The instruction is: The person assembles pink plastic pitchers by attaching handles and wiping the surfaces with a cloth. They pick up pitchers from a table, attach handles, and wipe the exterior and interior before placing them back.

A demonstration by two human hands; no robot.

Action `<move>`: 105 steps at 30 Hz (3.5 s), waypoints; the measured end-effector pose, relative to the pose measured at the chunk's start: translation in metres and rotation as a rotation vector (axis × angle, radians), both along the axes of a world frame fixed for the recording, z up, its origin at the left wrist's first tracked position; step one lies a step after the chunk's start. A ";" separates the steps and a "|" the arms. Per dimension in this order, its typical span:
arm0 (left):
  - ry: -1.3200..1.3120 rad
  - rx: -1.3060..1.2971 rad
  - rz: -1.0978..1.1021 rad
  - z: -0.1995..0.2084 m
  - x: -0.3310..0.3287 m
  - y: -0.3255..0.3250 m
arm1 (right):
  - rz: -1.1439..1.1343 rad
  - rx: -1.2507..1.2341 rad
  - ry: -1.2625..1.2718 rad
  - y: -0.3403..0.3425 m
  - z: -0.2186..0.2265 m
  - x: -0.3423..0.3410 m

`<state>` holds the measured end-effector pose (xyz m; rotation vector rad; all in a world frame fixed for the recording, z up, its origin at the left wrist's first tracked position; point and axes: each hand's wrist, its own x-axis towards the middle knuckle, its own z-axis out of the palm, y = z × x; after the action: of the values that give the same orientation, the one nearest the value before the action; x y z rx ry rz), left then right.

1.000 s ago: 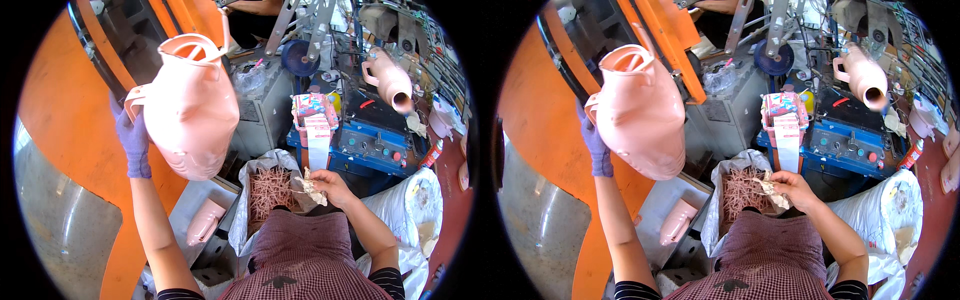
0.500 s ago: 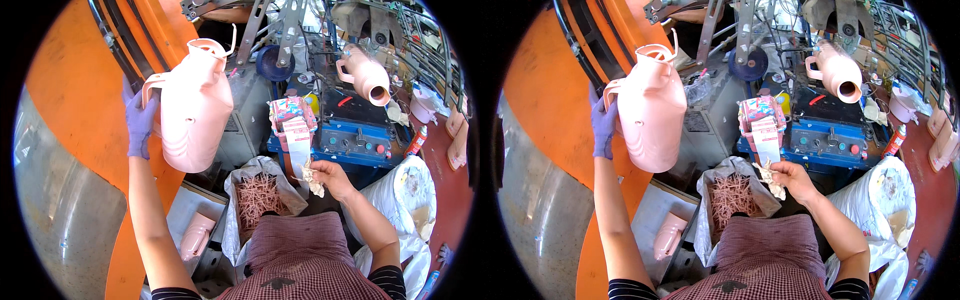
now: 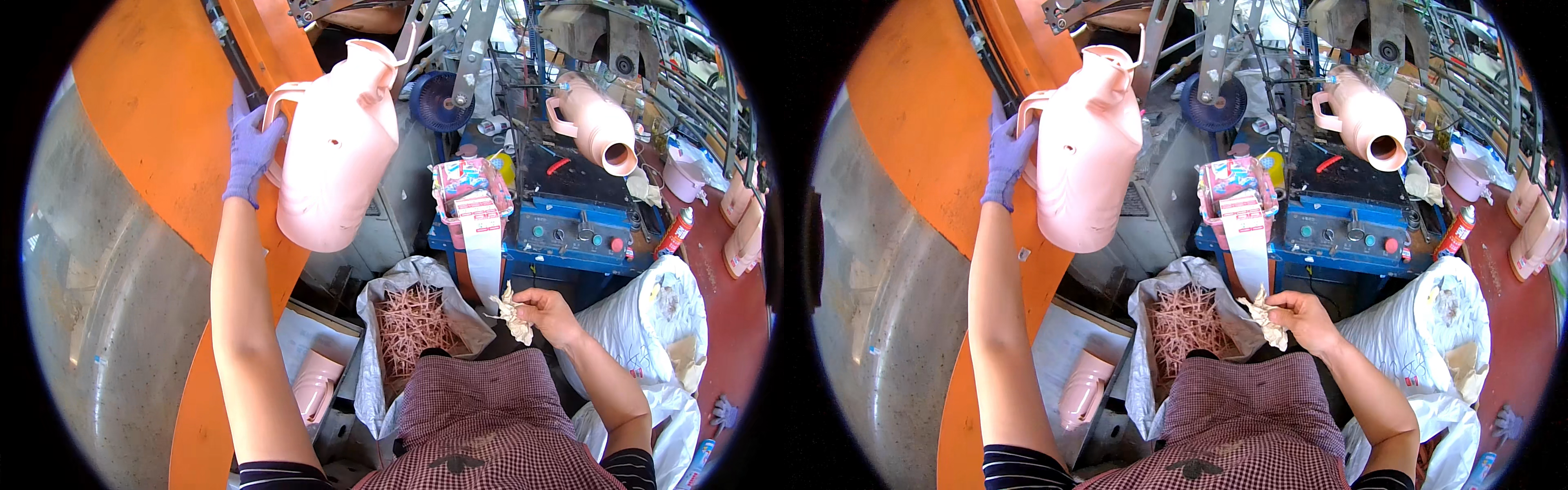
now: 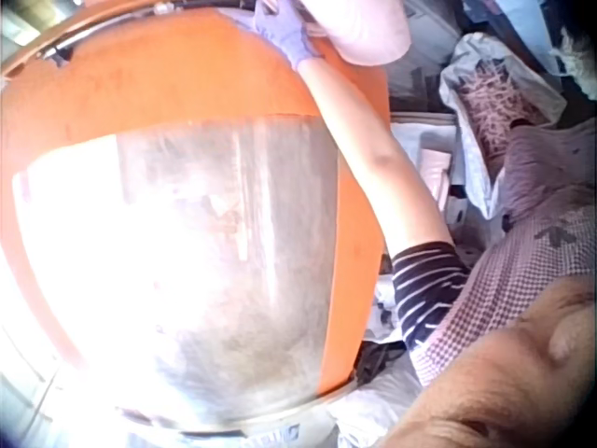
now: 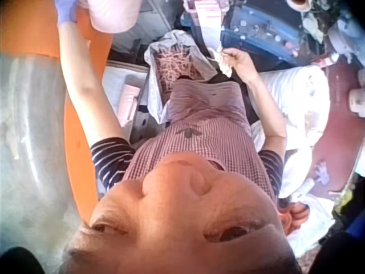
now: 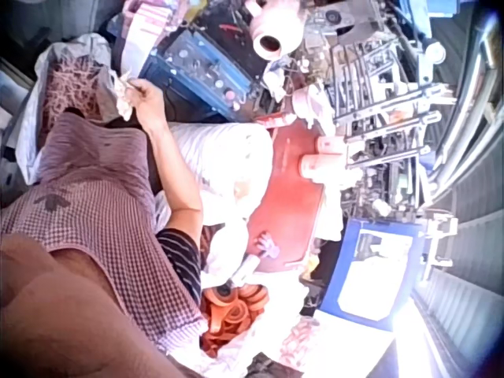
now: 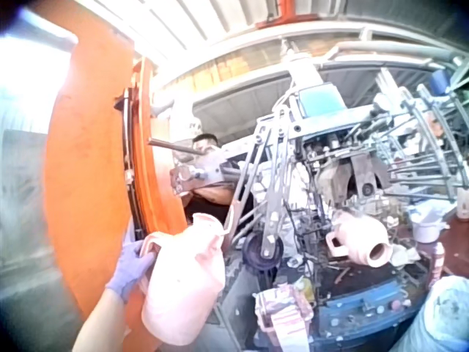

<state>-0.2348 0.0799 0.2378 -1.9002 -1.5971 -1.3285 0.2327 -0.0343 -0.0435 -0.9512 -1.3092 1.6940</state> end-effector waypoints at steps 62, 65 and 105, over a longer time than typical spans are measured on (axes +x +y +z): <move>-0.256 -0.309 -0.200 -0.286 0.086 -0.174 | 0.192 1.363 -0.583 -0.009 0.097 -0.003; 0.006 -0.232 -0.095 -0.276 0.090 -0.176 | -0.151 1.058 -0.448 0.001 0.102 0.015; 0.082 -0.317 0.036 -0.269 0.160 -0.184 | -0.184 1.312 -0.719 -0.038 0.045 -0.111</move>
<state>-0.0750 -0.1042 -0.0315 -2.0612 -1.8802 -1.0153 0.1222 -0.0721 0.0012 -0.7655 -2.2015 0.0623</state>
